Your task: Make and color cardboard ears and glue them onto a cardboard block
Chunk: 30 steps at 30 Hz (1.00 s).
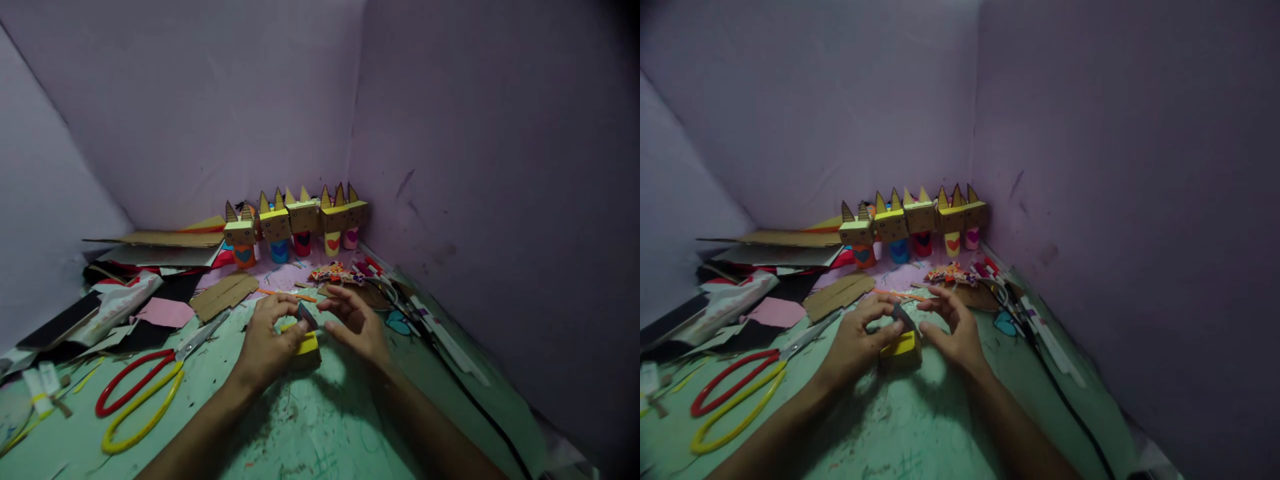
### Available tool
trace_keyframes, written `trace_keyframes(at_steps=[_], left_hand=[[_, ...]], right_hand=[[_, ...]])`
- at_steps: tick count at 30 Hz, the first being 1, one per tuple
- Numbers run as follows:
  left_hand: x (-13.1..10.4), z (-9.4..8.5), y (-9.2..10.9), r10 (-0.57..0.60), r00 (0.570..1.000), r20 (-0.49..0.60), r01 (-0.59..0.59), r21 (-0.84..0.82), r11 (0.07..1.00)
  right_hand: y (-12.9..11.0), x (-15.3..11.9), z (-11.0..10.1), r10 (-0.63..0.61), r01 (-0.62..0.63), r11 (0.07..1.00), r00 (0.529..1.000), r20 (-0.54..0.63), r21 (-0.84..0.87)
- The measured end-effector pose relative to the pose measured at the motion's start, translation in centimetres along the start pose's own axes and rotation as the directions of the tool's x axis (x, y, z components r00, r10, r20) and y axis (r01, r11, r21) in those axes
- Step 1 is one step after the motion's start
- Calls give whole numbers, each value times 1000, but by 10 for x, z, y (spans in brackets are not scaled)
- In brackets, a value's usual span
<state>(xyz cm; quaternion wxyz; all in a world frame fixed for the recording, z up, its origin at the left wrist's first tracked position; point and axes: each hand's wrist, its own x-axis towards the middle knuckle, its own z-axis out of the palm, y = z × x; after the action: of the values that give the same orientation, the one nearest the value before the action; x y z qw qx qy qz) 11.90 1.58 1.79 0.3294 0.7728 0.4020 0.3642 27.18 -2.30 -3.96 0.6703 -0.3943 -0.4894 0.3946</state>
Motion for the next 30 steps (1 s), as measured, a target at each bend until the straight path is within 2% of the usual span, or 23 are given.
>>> trace_keyframes(at_steps=[5,9,12,15,17,19,22,24,26,27,29,30], left_hand=[[-4,5,-4,84,996,-4,-83,82,993],[-3,3,1,84,996,5,-84,116,990],[-2,-10,5,33,998,58,-39,108,993],[-7,-23,1,-84,982,166,61,142,988],[-14,-23,-8,-140,966,215,106,166,980],[-23,-14,-19,-136,967,215,102,162,981],[-30,4,-31,-56,983,175,32,139,990],[-28,6,-34,-41,989,142,24,114,993],[-23,-4,-32,-99,992,72,94,74,993],[-21,-12,-31,-151,989,0,151,49,987],[-17,-29,-28,-233,963,-138,231,-30,973],[-16,-35,-26,-241,953,-182,231,-77,970]], right_hand=[[-5,2,9,-24,21,992,999,-23,-121],[-9,3,15,-2,-7,983,999,-49,-186],[-8,6,12,29,-44,989,994,-106,-141],[-2,8,3,62,-74,996,973,-223,-44],[4,10,-3,90,-83,996,943,-320,38],[8,10,-7,124,-91,990,925,-358,106],[9,8,-6,157,-118,983,939,-306,141],[6,6,-4,163,-128,982,942,-292,136],[3,6,-2,142,-101,985,933,-332,139],[1,6,-1,126,-79,986,924,-360,144],[-2,6,-1,103,-41,987,909,-403,158],[-4,7,-1,103,-38,986,908,-407,164]])
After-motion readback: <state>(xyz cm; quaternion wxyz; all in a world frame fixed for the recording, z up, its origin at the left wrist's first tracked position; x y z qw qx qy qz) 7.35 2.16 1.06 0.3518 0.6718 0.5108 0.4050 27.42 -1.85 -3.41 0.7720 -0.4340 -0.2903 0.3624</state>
